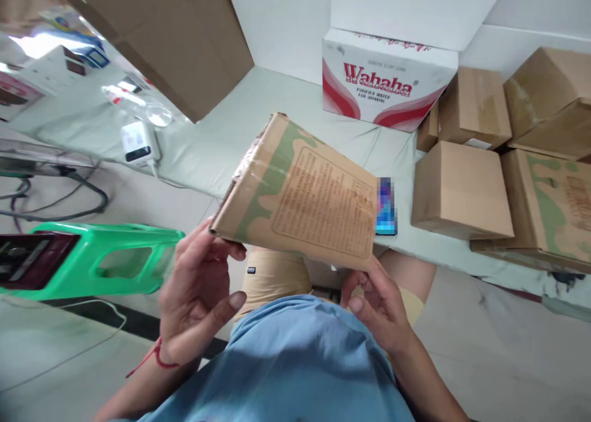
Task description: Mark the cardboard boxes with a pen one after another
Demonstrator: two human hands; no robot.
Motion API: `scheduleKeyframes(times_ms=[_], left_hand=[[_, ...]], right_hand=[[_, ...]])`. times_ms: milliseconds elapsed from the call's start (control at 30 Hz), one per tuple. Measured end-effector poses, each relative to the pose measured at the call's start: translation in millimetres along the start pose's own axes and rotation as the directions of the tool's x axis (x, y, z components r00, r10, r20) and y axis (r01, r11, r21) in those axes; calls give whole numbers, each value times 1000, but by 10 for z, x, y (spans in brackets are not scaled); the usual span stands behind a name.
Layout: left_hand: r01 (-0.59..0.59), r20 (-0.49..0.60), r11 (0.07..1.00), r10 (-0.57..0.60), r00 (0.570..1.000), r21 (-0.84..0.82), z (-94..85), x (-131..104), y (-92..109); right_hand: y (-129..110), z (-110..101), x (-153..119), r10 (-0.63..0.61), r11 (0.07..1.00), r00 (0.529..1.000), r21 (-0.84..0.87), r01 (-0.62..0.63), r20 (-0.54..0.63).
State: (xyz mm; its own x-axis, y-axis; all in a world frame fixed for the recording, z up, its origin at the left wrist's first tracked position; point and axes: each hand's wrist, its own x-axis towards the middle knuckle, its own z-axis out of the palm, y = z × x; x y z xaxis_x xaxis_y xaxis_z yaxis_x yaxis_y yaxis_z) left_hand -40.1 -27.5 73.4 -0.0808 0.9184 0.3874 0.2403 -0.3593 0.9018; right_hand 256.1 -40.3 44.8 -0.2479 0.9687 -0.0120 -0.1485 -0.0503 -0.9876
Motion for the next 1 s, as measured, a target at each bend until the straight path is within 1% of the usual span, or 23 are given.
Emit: scheduleKeyframes(times_ms=[67, 167, 233, 300, 367, 433, 467, 567, 633, 733, 767, 833, 867, 933, 1000], left_hand=[[-42, -52, 999, 41, 998, -14, 9, 35, -53], [-36, -196, 999, 37, 980, 9, -5, 84, -225], [0, -260, 1000, 6, 966, 25, -44, 130, -398], [82, -282, 996, -67, 957, 41, -96, 191, -597], [178, -284, 983, -162, 945, 34, -135, 265, -796], [251, -283, 968, -248, 927, -26, -143, 340, -974], [274, -280, 959, -282, 918, -70, -135, 375, -1049], [302, -282, 934, -346, 895, -189, -95, 457, -1193], [326, -306, 915, -389, 869, -237, -89, 495, -1212], [331, -400, 917, -396, 826, -224, -130, 540, -1130], [317, -424, 923, -382, 821, -217, -150, 552, -1081], [291, -422, 928, -366, 830, -233, -179, 568, -963], [290, -403, 922, -374, 835, -255, -185, 569, -898], [324, -349, 895, -422, 836, -305, -177, 552, -767], [400, -279, 845, -504, 818, -354, -151, 510, -645]], right_hand=[[-38, 20, 11, -47, 994, 998, -98, 50, 38], [-4, 66, 49, -120, 953, 986, -265, 147, 115], [94, 106, 103, -154, 916, 977, -349, 197, 149], [236, 133, 215, -174, 895, 976, -392, 211, 129], [392, 129, 414, -176, 901, 983, -395, 179, 42], [525, 93, 696, -154, 918, 987, -375, 128, -39], [573, 68, 855, -133, 920, 990, -376, 107, -45], [618, 20, 1288, -86, 904, 995, -417, 97, 45], [566, 36, 1458, -93, 881, 993, -458, 118, 76], [404, 122, 1503, -154, 827, 985, -535, 171, 76], [342, 154, 1482, -175, 808, 981, -559, 188, 78], [232, 209, 1420, -192, 799, 979, -567, 200, 74], [190, 226, 1387, -182, 818, 981, -545, 185, 60], [145, 239, 1325, -119, 889, 993, -444, 110, 8], [160, 224, 1263, -17, 958, 999, -286, 1, -52]])
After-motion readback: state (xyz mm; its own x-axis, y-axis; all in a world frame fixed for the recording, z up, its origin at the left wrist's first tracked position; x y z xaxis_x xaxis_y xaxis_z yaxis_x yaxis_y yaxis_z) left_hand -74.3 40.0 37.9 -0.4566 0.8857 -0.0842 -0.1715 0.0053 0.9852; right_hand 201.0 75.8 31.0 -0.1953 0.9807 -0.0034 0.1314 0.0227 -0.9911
